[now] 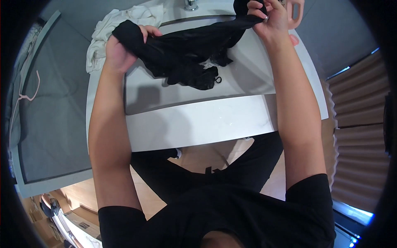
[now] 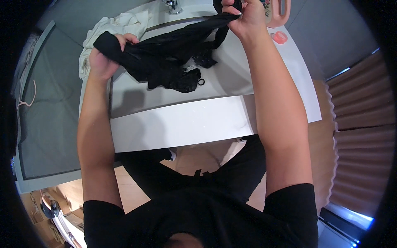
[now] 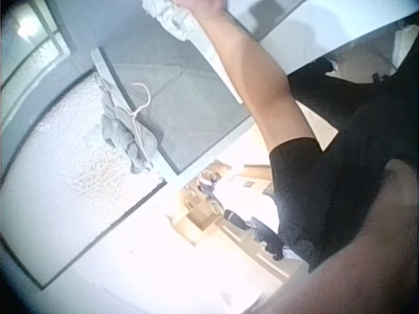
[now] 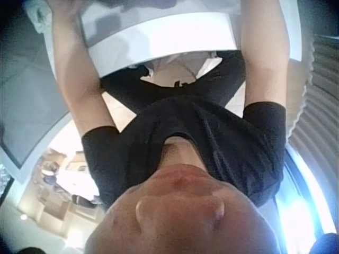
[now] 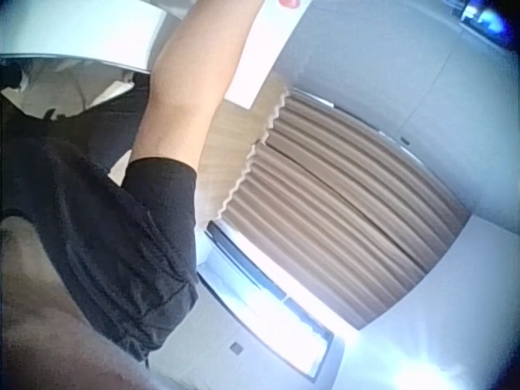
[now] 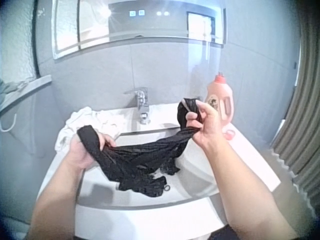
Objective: The person washes a black garment by hand in a sink with soapy water, scrubbing and squeezing the fabric repeatedly.
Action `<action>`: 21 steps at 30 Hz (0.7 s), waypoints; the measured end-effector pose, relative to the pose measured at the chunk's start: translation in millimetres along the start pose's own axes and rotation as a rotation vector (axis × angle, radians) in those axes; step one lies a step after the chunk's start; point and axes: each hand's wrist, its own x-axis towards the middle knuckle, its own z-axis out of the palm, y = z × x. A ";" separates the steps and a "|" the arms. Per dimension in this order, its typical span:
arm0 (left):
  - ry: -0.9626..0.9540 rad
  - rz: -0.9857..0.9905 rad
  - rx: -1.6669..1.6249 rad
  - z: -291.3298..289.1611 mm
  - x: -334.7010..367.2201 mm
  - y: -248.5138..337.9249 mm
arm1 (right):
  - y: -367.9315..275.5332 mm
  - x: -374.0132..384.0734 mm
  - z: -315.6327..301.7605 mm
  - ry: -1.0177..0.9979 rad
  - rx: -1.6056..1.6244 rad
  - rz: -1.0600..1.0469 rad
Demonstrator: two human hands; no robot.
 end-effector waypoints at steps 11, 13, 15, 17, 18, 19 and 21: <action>0.926 -0.199 0.587 14.6 7.2 -8.0 | 1.0 -3.5 4.9 0.074 -0.138 -0.131; 0.715 -0.192 1.356 10.0 4.4 -8.7 | -2.1 -3.6 2.3 0.052 -0.137 -0.101; 0.592 -0.278 1.422 6.2 0.0 -21.4 | -0.9 -6.3 2.0 0.123 -0.211 -0.066; 0.477 -0.302 1.282 20.3 3.7 -25.1 | 9.9 -16.8 15.2 0.111 -0.384 -0.047; 0.440 -0.262 1.330 29.1 7.3 -24.0 | 13.8 -18.0 12.4 -0.050 -0.505 -0.001; 0.407 -0.093 1.342 27.9 3.5 -27.1 | 21.0 -18.3 13.1 -0.222 -0.615 0.048; 0.227 0.152 1.270 55.0 11.0 -23.3 | 34.8 -31.0 28.9 -0.284 -0.592 0.234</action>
